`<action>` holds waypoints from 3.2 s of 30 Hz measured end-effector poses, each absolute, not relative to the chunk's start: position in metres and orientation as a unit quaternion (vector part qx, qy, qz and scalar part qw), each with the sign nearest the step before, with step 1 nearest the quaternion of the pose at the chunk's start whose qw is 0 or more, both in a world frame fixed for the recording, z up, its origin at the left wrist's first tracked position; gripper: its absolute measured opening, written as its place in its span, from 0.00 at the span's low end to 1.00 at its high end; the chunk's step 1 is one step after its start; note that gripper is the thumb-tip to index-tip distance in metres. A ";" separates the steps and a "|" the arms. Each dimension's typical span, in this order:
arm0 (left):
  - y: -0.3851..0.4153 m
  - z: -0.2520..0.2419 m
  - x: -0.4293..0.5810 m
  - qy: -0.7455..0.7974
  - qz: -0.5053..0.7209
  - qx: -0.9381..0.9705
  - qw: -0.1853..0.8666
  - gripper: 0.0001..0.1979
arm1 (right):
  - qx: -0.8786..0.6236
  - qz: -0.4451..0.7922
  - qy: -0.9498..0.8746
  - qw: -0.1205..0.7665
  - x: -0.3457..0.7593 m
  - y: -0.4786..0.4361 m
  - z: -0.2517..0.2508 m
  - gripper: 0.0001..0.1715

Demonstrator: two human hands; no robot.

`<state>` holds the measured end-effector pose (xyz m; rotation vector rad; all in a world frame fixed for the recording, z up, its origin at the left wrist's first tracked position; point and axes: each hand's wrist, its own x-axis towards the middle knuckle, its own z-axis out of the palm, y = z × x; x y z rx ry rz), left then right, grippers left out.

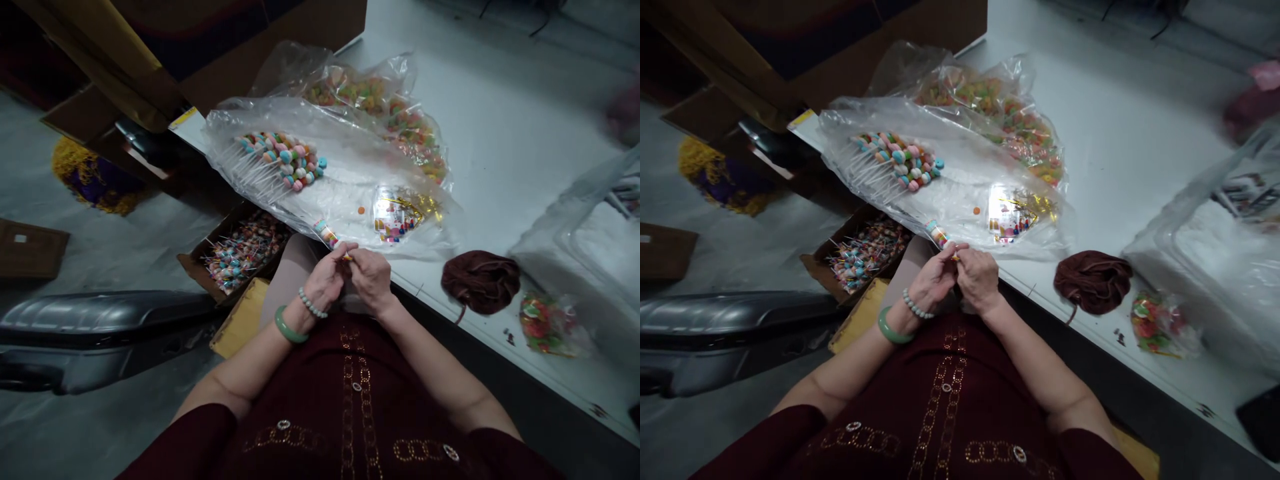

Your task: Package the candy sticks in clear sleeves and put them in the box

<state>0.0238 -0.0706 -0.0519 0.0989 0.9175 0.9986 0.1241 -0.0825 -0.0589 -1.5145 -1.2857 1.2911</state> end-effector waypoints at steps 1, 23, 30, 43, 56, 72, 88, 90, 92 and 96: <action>-0.072 -0.051 0.021 0.416 0.454 0.068 0.785 0.08 | -0.575 0.558 -0.461 0.380 0.126 -0.081 -0.061 0.09; -0.072 -0.061 0.005 0.572 0.486 0.365 0.551 0.15 | -0.571 0.511 -0.440 0.468 0.140 -0.026 -0.050 0.15; -0.066 -0.075 -0.006 0.531 0.472 0.225 0.667 0.20 | -0.757 0.085 -0.608 0.223 0.234 0.040 -0.057 0.17; -0.066 -0.068 -0.016 0.516 0.464 0.222 0.685 0.20 | -0.721 0.205 -0.558 0.356 0.261 0.061 -0.051 0.20; -0.071 -0.060 -0.014 0.511 0.445 0.210 0.705 0.16 | -0.595 0.462 -0.380 0.536 0.242 0.032 -0.026 0.13; -0.075 -0.061 -0.007 0.519 0.432 0.203 0.709 0.15 | -0.673 0.135 -0.660 0.306 0.220 0.049 -0.063 0.08; -0.068 -0.062 -0.007 0.537 0.493 0.199 0.655 0.18 | -0.523 0.326 -0.711 0.337 0.139 -0.041 -0.040 0.08; -0.069 -0.062 -0.006 0.531 0.498 0.217 0.650 0.19 | -0.539 0.329 -0.709 0.315 0.121 -0.054 -0.046 0.08; -0.070 -0.063 -0.005 0.533 0.492 0.232 0.648 0.20 | -0.564 0.344 -0.683 0.311 0.114 -0.060 -0.051 0.07; -0.069 -0.065 -0.004 0.550 0.502 0.244 0.621 0.21 | -0.590 0.403 -0.617 0.329 0.114 -0.062 -0.055 0.03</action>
